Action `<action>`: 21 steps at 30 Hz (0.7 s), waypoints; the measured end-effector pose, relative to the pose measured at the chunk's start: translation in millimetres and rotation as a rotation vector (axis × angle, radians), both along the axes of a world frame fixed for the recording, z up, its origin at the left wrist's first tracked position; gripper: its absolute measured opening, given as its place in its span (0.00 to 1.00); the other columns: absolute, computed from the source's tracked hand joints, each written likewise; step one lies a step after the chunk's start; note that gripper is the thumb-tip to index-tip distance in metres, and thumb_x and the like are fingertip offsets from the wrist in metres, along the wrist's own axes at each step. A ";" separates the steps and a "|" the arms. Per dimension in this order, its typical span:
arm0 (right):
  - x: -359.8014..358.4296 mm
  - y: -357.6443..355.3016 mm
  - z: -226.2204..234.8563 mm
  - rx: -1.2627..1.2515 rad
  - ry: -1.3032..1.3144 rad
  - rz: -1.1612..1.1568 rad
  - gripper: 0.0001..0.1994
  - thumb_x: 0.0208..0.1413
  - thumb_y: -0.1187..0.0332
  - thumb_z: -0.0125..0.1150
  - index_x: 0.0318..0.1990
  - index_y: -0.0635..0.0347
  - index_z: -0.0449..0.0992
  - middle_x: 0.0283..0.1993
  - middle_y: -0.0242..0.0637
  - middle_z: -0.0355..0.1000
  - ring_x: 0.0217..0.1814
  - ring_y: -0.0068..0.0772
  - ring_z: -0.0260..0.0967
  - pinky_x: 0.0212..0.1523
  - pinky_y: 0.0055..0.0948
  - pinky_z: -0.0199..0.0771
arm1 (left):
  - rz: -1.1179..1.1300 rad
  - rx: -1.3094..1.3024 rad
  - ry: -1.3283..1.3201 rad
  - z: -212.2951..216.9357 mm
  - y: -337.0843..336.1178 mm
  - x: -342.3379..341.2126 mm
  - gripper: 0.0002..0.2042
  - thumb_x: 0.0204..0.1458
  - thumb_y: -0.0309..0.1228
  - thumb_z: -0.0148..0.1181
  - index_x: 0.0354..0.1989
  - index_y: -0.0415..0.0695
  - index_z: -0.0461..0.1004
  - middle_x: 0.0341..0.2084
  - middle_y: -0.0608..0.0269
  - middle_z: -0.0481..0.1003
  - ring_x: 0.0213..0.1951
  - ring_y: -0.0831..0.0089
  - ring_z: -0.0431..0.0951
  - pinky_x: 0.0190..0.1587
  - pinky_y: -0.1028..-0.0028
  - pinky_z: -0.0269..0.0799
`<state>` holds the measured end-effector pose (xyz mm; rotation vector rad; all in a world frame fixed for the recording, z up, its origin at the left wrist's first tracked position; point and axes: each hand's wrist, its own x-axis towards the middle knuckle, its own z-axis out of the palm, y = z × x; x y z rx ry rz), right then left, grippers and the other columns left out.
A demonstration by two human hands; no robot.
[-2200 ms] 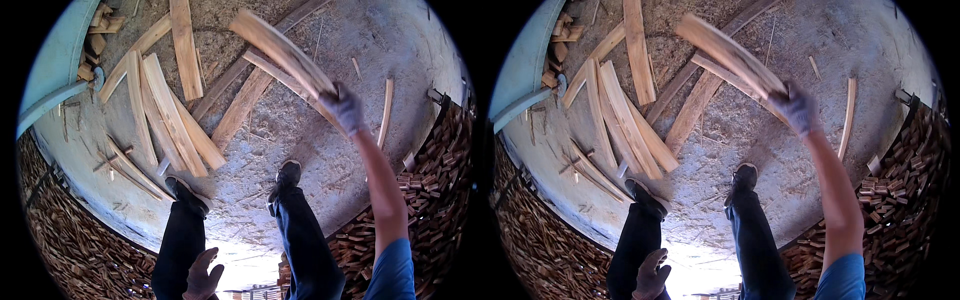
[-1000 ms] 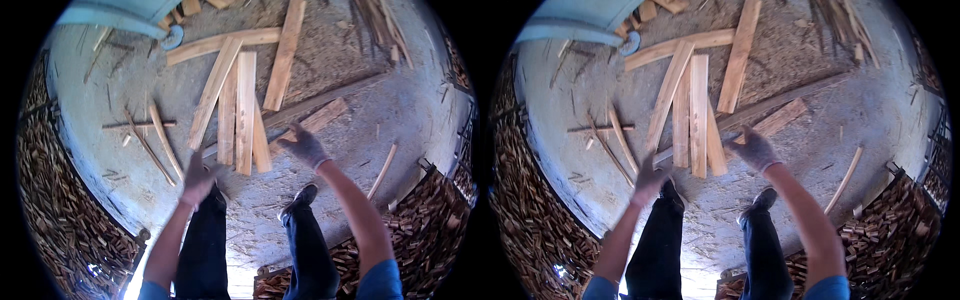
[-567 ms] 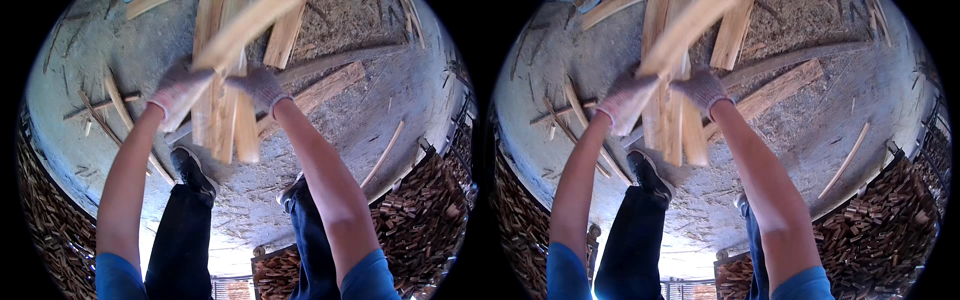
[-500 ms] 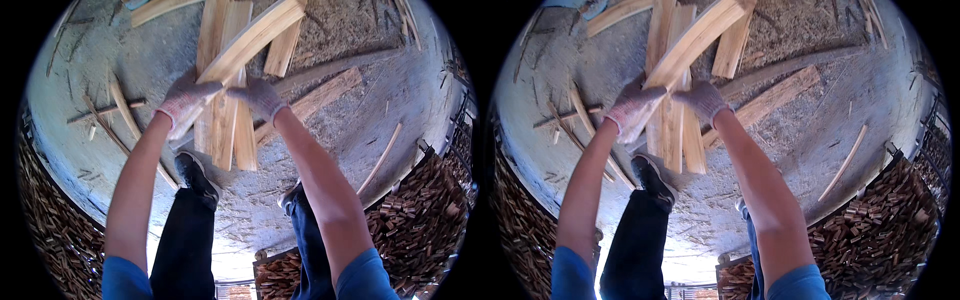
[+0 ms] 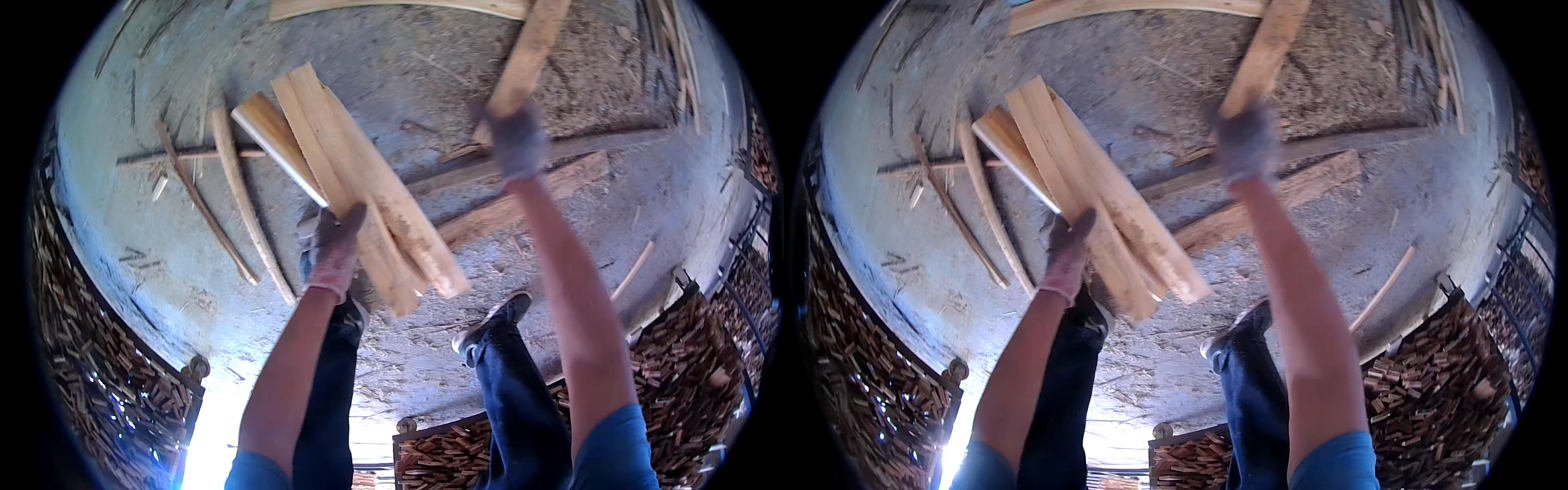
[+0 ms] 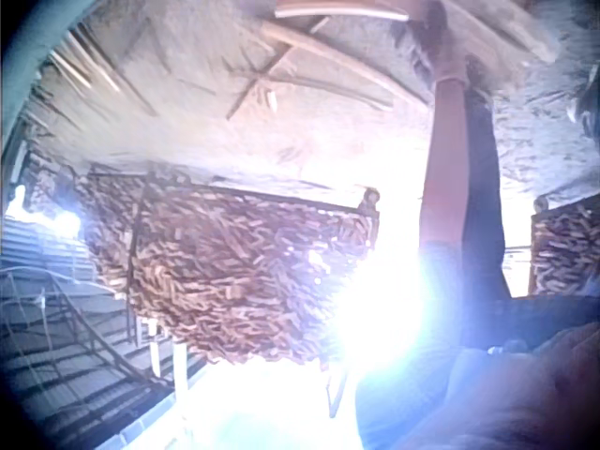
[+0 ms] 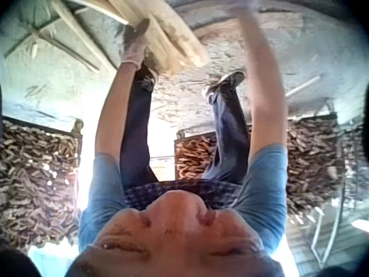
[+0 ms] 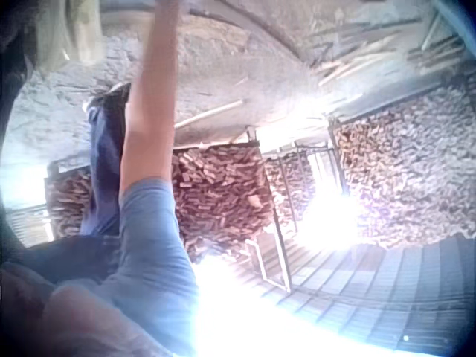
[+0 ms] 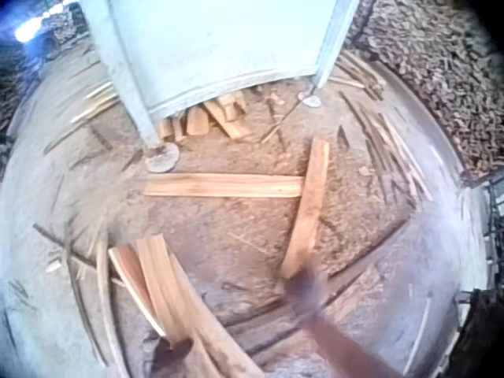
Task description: The person gathers scattered wooden planks from the floor of a lumber yard and stacks them onto a larger pile. The person repeatedly bends down to pick up pieces of wood and places them in an organized stack.
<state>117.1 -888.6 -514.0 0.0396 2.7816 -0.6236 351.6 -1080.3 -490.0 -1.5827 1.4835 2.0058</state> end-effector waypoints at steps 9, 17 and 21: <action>-39.9 29.0 12.4 -0.278 -0.378 -0.169 0.30 0.50 0.49 0.70 0.48 0.68 0.72 0.38 0.46 0.76 0.36 0.38 0.77 0.40 0.39 0.77 | 0.064 0.020 0.011 -4.4 -8.4 -1.1 0.30 0.58 0.41 0.63 0.64 0.38 0.62 0.54 0.52 0.72 0.53 0.65 0.72 0.56 0.69 0.67; 149.3 47.5 101.4 0.068 -0.645 0.584 0.49 0.52 0.44 0.66 0.69 0.75 0.51 0.62 0.65 0.62 0.69 0.54 0.61 0.67 0.44 0.66 | 0.297 0.219 0.124 -20.1 -6.0 20.0 0.51 0.56 0.54 0.62 0.76 0.42 0.36 0.70 0.54 0.56 0.66 0.65 0.62 0.66 0.67 0.59; 91.8 27.6 64.8 0.049 -0.308 0.520 0.42 0.55 0.47 0.66 0.68 0.66 0.59 0.62 0.56 0.66 0.66 0.53 0.64 0.62 0.47 0.68 | 0.262 0.167 0.151 -8.0 -2.0 9.7 0.47 0.54 0.42 0.69 0.74 0.40 0.43 0.63 0.55 0.65 0.61 0.67 0.67 0.62 0.69 0.63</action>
